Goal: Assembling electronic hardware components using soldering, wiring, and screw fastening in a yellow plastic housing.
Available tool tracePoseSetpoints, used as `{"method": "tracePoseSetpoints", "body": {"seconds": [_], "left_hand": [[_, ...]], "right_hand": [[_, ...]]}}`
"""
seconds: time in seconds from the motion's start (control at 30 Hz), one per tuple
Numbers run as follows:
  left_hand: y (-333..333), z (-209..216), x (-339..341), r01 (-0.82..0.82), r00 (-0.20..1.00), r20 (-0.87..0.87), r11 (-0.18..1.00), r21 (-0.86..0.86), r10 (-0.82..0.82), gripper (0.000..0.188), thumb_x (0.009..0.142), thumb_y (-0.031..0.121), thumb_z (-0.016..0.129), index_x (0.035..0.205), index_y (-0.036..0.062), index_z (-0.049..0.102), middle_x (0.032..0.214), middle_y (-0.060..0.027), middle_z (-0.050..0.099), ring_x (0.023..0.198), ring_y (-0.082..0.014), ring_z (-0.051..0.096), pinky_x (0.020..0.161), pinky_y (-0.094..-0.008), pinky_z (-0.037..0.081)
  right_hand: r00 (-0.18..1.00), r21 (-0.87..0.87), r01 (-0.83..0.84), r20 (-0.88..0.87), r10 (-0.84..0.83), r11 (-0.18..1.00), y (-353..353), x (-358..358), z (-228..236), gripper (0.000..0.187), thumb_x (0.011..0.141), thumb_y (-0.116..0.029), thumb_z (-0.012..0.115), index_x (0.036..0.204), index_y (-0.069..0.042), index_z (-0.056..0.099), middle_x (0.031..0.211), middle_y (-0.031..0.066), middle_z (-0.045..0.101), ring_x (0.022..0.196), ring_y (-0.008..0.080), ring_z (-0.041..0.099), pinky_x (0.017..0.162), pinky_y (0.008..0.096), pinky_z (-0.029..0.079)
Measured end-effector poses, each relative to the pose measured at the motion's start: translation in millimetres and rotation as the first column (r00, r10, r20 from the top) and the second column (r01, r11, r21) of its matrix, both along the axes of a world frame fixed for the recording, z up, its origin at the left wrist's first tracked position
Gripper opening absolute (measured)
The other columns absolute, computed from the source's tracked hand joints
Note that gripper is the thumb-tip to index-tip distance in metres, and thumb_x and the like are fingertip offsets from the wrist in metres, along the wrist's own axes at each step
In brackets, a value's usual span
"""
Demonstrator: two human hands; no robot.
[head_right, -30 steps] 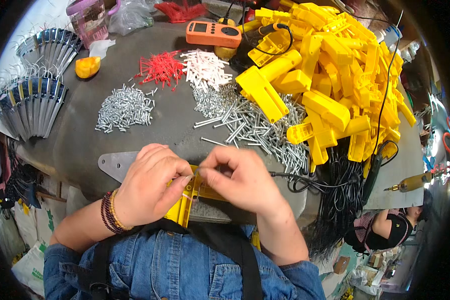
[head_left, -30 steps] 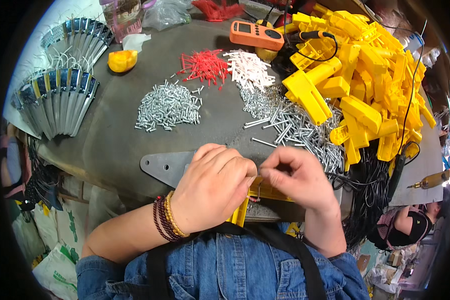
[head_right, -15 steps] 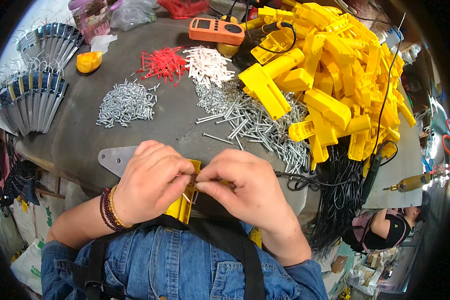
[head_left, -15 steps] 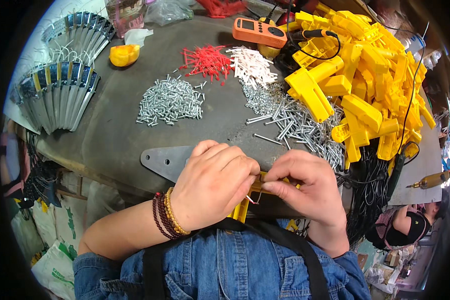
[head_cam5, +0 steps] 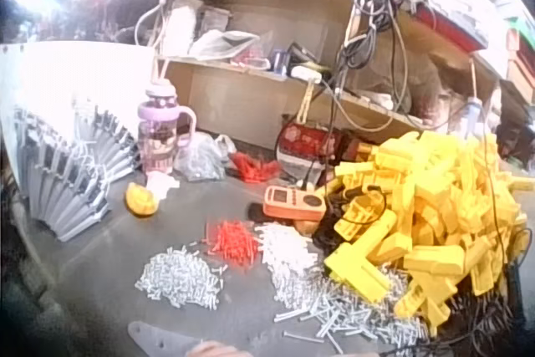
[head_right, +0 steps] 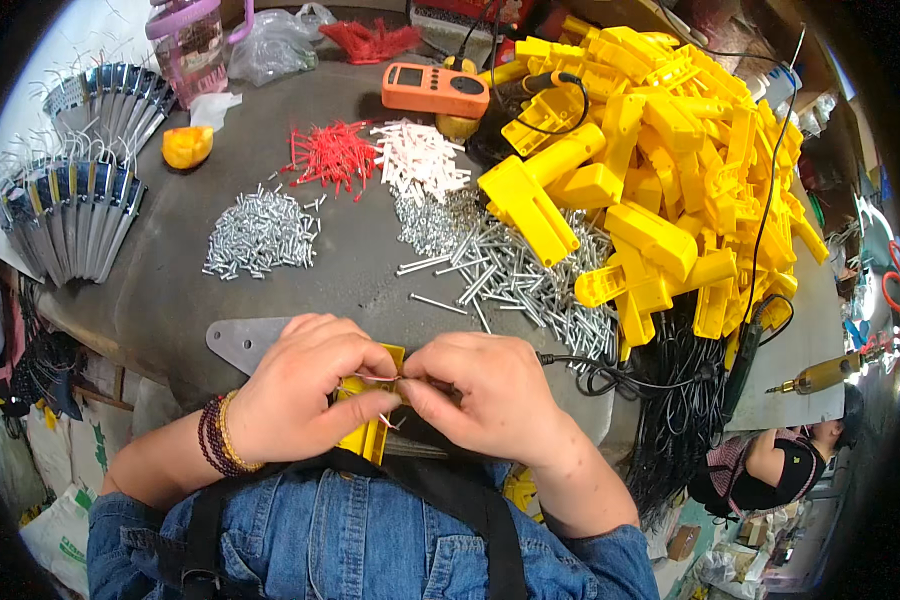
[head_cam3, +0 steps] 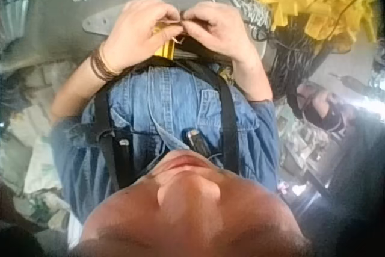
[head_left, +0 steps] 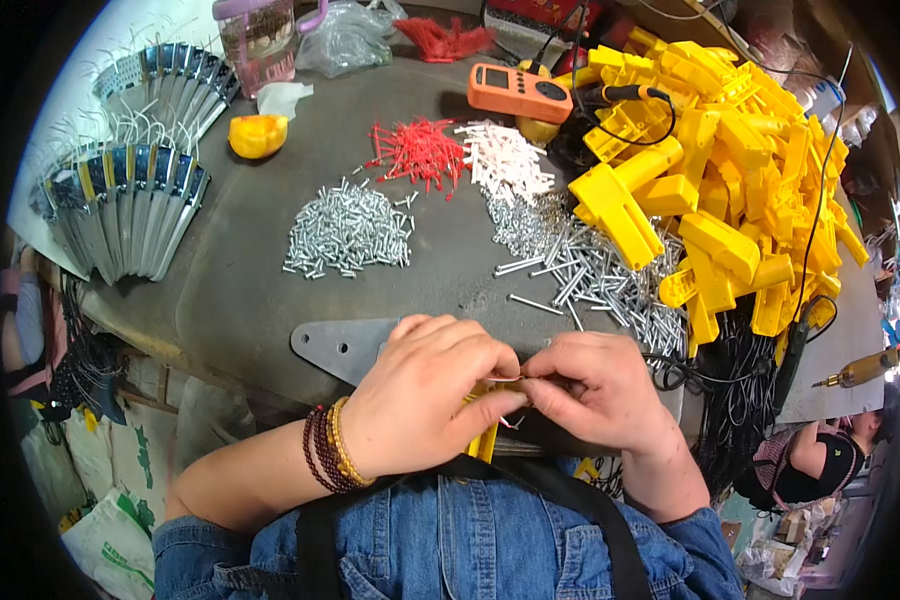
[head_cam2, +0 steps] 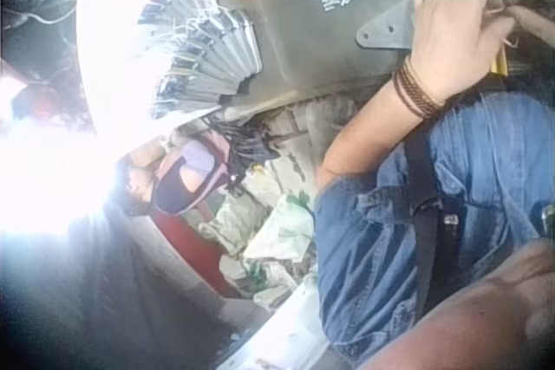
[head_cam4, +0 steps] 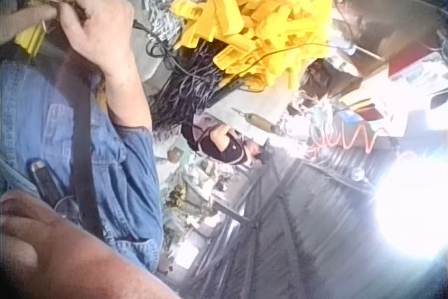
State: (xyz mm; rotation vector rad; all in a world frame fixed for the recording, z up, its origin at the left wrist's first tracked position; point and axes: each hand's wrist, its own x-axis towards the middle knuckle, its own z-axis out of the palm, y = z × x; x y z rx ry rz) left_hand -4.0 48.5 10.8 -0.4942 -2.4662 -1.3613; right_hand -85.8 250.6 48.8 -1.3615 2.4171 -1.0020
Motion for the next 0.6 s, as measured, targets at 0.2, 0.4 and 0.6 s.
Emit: {"method": "tracePoseSetpoints", "body": {"seconds": [0.2, 0.4, 0.6], "left_hand": [[0.8, -2.4, -0.7, -0.069, 0.987, -0.152, 0.994, -0.085, 0.056, 0.017, 0.075, 0.015, 0.077, 0.085, 0.0116, 0.063, 0.079, -0.0014, 0.06, 0.077, -0.0227, 0.059, 0.079, -0.0371, 0.038], [1.3, -2.1, -3.6, -0.146, 0.962, -0.263, 0.956, -0.256, 0.077, 0.012, 0.077, 0.012, 0.072, 0.084, 0.0122, 0.062, 0.076, -0.0007, 0.057, 0.072, -0.0207, 0.056, 0.077, -0.0386, 0.036], [0.9, 1.4, -4.5, -0.156, 0.956, -0.289, 0.928, -0.339, 0.055, 0.009, 0.076, 0.015, 0.064, 0.079, 0.0143, 0.055, 0.073, -0.0005, 0.051, 0.072, -0.0197, 0.055, 0.077, -0.0377, 0.037]], "right_hand": [[0.909, 0.072, -0.067, -0.408, 0.09, 0.995, -5.1, 3.6, 3.7, 0.009, 0.071, -0.014, 0.069, 0.078, -0.013, 0.064, 0.064, 0.0024, 0.055, 0.057, 0.0224, 0.059, 0.05, 0.0348, 0.047], [0.789, 0.128, -0.214, -0.562, 0.249, 0.968, -3.9, -11.3, -2.4, 0.024, 0.066, -0.02, 0.074, 0.086, -0.014, 0.063, 0.067, 0.0002, 0.049, 0.056, 0.0185, 0.057, 0.049, 0.0329, 0.045], [0.717, 0.055, -0.364, -0.62, 0.318, 0.93, -8.0, -23.8, -4.3, 0.023, 0.067, -0.019, 0.074, 0.083, -0.01, 0.06, 0.067, 0.0003, 0.047, 0.056, 0.0183, 0.054, 0.048, 0.0325, 0.044]]}}
